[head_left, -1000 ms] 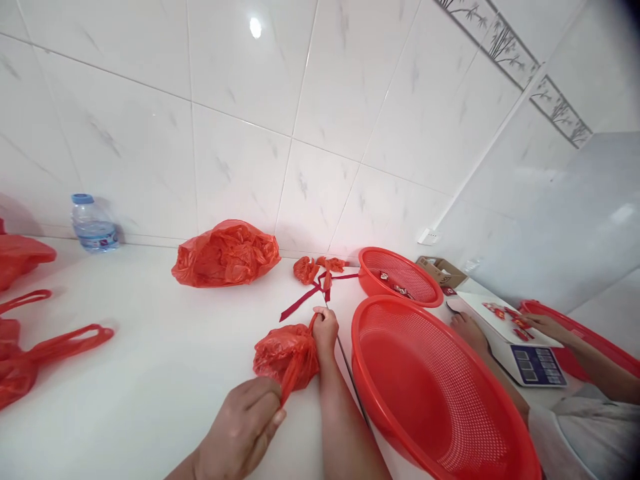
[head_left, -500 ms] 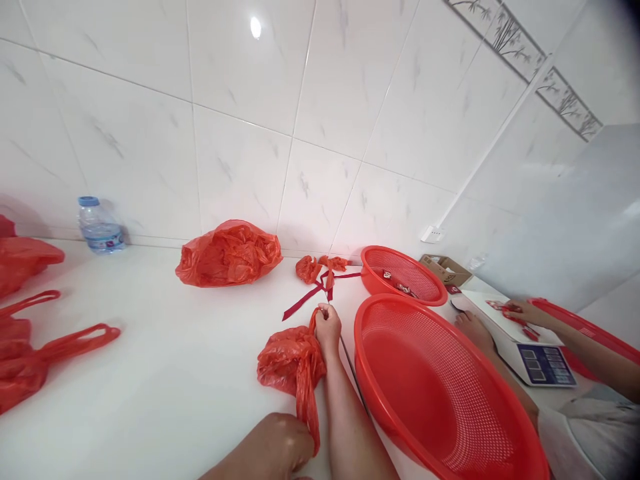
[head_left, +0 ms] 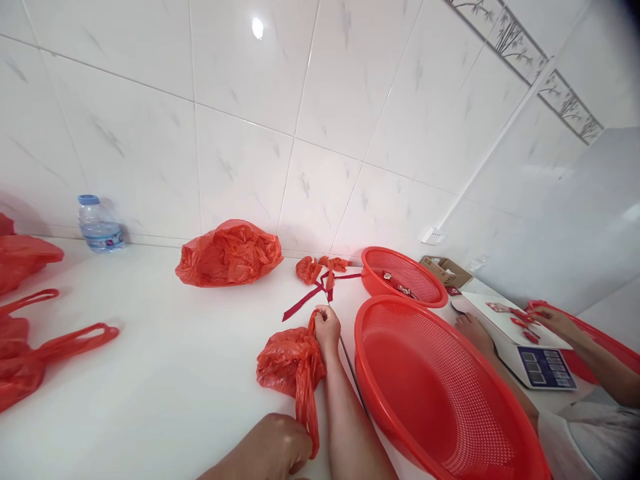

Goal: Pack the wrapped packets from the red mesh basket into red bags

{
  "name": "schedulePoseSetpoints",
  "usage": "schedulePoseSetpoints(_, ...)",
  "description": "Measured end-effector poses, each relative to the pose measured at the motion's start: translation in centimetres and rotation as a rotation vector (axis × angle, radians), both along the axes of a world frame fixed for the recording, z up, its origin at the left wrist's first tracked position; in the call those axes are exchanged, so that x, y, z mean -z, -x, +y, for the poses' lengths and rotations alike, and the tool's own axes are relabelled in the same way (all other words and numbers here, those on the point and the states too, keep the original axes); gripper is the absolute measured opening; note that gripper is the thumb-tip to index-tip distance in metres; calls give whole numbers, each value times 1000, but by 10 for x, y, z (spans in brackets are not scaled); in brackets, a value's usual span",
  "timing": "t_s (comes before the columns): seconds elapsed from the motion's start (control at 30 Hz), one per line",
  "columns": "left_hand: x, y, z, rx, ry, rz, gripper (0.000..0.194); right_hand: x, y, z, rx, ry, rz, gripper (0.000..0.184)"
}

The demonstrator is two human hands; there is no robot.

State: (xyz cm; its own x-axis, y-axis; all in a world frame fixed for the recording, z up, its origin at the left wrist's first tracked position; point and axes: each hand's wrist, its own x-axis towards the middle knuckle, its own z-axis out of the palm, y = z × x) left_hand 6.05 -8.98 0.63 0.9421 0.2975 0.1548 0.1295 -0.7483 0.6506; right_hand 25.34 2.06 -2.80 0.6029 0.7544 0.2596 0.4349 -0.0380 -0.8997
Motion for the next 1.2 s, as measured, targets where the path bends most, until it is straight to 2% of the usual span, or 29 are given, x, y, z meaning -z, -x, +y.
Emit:
schedulePoseSetpoints(0.23,0,2,0,-71,98,73,45,3,-1,1,-10,2,-27,25)
schedulePoseSetpoints(0.4,1,2,-2,-82,90,43,47,4,-1,1,-19,6,-25,26)
schedulePoseSetpoints(0.47,4,1,-3,-78,36,-3,48,3,-1,1,-22,3,-20,26)
schedulePoseSetpoints(0.53,6,1,-3,-111,-87,-102,42,3,-1,1,-22,-3,-15,27)
schedulePoseSetpoints(0.6,5,4,-2,-205,-241,-289,28,2,-1,2,-14,-8,-7,26)
schedulePoseSetpoints(0.67,-1,10,-3,-354,-369,-503,10,3,-2,2,-7,-12,0,25)
schedulePoseSetpoints(0.7,-5,14,-5,-435,-421,-589,14,3,-2,3,-7,-14,2,24)
schedulePoseSetpoints(0.77,-15,23,-12,-537,-503,-698,42,5,-3,3,-11,-21,4,23)
schedulePoseSetpoints(0.83,-26,27,-17,-537,-559,-736,59,5,-2,2,-13,-32,8,24)
schedulePoseSetpoints(0.93,-37,20,-12,-508,-556,-649,51,1,1,-1,-20,-49,34,24)
schedulePoseSetpoints(1.0,-36,8,4,-584,-464,-509,42,-4,4,-4,-44,-70,54,25)
schedulePoseSetpoints(1.03,-33,0,14,-628,-395,-431,44,-6,5,-5,-59,-86,60,26)
schedulePoseSetpoints(1.13,-20,-17,40,-693,-261,-226,80,-9,3,-6,-85,-137,70,32)
schedulePoseSetpoints(1.2,-11,-19,48,-661,-216,-111,83,-7,-2,-5,-71,-147,82,34)
